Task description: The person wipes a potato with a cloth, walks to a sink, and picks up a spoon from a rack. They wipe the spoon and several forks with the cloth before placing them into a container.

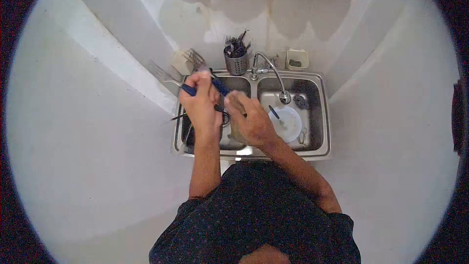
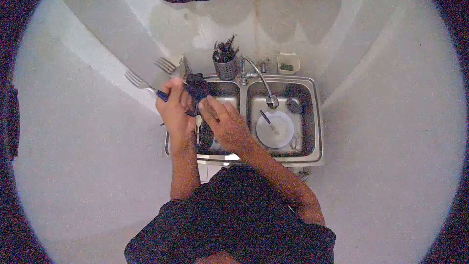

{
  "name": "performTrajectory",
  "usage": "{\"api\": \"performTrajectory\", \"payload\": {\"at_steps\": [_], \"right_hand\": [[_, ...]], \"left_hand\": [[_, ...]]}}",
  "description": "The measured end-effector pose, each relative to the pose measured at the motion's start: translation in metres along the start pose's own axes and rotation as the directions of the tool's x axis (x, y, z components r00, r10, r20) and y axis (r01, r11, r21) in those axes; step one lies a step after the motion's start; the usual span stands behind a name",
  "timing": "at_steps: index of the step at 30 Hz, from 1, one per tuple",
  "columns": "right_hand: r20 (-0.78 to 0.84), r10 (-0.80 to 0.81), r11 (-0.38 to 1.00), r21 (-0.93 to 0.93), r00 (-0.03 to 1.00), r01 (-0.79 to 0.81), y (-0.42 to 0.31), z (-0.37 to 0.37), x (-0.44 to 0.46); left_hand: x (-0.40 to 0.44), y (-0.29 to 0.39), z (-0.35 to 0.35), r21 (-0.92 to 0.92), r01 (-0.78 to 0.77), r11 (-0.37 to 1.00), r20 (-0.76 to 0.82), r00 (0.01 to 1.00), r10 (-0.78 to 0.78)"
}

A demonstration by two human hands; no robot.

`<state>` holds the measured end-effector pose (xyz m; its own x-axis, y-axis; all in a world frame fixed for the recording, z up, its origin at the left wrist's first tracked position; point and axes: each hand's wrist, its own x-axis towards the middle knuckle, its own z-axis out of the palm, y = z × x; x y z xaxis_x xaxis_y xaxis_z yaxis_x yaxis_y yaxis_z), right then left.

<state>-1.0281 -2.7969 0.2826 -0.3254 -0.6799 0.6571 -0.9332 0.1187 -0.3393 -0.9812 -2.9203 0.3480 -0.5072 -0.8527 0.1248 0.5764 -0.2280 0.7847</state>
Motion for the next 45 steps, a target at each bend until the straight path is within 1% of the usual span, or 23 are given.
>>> {"api": "performTrajectory", "payload": {"at_steps": [2,3,4,6,9,10,11,13,14,17,21,23,24,26,27,30,32,33,35,36,39,42,45], "right_hand": [[0.138,0.217,0.938,0.247,0.966,-0.246,0.004,-0.003,-0.011],[0.114,0.246,0.912,0.309,0.963,-0.269,0.007,-0.008,-0.01],[0.089,0.274,0.883,0.372,0.958,-0.287,0.008,-0.014,-0.008],[-0.184,0.219,0.912,0.387,0.958,-0.135,0.009,-0.032,0.005],[-0.28,0.434,0.704,0.698,0.856,-0.129,0.001,-0.044,0.043],[-0.155,0.497,0.63,0.742,0.854,-0.232,-0.009,-0.047,0.047],[-0.028,0.55,0.549,0.765,0.835,-0.337,-0.019,-0.049,0.051],[-0.2,0.415,0.771,0.595,0.888,-0.226,-0.026,-0.03,0.058],[-0.19,0.437,0.745,0.624,0.879,-0.236,-0.029,-0.031,0.059],[-0.23,0.449,0.762,0.603,0.863,-0.236,-0.025,-0.024,0.061],[-0.196,0.46,0.758,0.595,0.866,-0.268,-0.026,-0.025,0.061],[-0.188,0.44,0.778,0.568,0.878,-0.268,-0.021,-0.018,0.058],[-0.176,0.471,0.747,0.6,0.865,-0.285,-0.022,-0.02,0.057],[-0.148,0.532,0.682,0.659,0.834,-0.318,-0.027,-0.021,0.057],[-0.142,0.517,0.694,0.647,0.844,-0.316,-0.025,-0.02,0.057],[-0.104,0.476,0.726,0.606,0.873,-0.324,-0.019,-0.019,0.055],[-0.048,0.449,0.745,0.571,0.892,-0.345,-0.02,-0.026,0.053],[-0.038,0.415,0.781,0.527,0.909,-0.335,-0.021,-0.026,0.051],[-0.015,0.345,0.848,0.434,0.938,-0.305,-0.021,-0.022,0.045],[0.024,0.377,0.822,0.451,0.926,-0.347,-0.02,-0.021,0.044],[-0.015,0.322,0.83,0.486,0.947,-0.275,-0.016,-0.018,0.04],[0.029,0.349,0.827,0.461,0.937,-0.322,-0.019,-0.022,0.034],[-0.006,0.367,0.821,0.473,0.93,-0.321,-0.015,-0.021,0.034]], "left_hand": [[0.008,0.008,-0.003,0.011,-0.044,0.999,0.008,0.999,0.044],[0.012,0.013,-0.005,0.015,-0.07,0.997,0.01,0.998,0.07],[0.014,0.018,-0.006,0.137,-0.064,0.988,-0.006,0.998,0.066],[0.013,0.019,-0.007,0.061,0.005,0.998,0.07,0.998,-0.01],[-0.001,0.018,-0.001,-0.042,0.122,0.992,0.197,0.974,-0.112],[-0.006,0.016,0.005,-0.079,0.161,0.984,0.246,0.96,-0.137],[-0.009,0.011,0.009,-0.007,0.102,0.995,0.209,0.973,-0.098],[-0.009,0.001,0.015,0.135,-0.02,0.991,0.143,0.99,0.001],[-0.01,0.002,0.015,0.194,-0.033,0.98,0.121,0.993,0.009],[-0.017,0.0,0.013,0.263,-0.077,0.962,0.12,0.992,0.047],[-0.019,0.0,0.012,0.405,-0.172,0.898,0.115,0.984,0.136],[-0.016,-0.002,0.007,0.429,-0.123,0.895,0.106,0.991,0.086],[-0.017,-0.002,0.005,0.443,-0.1,0.891,0.101,0.993,0.061],[-0.015,-0.001,0.004,0.325,0.016,0.946,0.14,0.988,-0.065],[-0.015,-0.002,0.004,0.264,0.078,0.961,0.164,0.979,-0.124],[-0.016,-0.001,0.004,0.214,0.095,0.972,0.145,0.981,-0.127],[-0.012,-0.006,0.001,0.189,0.053,0.98,0.102,0.992,-0.074],[-0.01,-0.007,0.001,0.177,0.03,0.984,0.08,0.996,-0.045],[-0.008,-0.004,0.0,0.188,0.042,0.981,0.073,0.996,-0.057],[-0.008,-0.003,0.0,0.194,0.051,0.98,0.069,0.995,-0.065],[-0.001,-0.016,-0.002,0.083,0.015,0.996,-0.029,1.0,-0.012],[0.005,-0.01,-0.013,0.047,0.049,0.998,0.026,0.998,-0.05],[-0.003,-0.004,-0.005,0.077,0.171,0.982,0.109,0.978,-0.179]]}}
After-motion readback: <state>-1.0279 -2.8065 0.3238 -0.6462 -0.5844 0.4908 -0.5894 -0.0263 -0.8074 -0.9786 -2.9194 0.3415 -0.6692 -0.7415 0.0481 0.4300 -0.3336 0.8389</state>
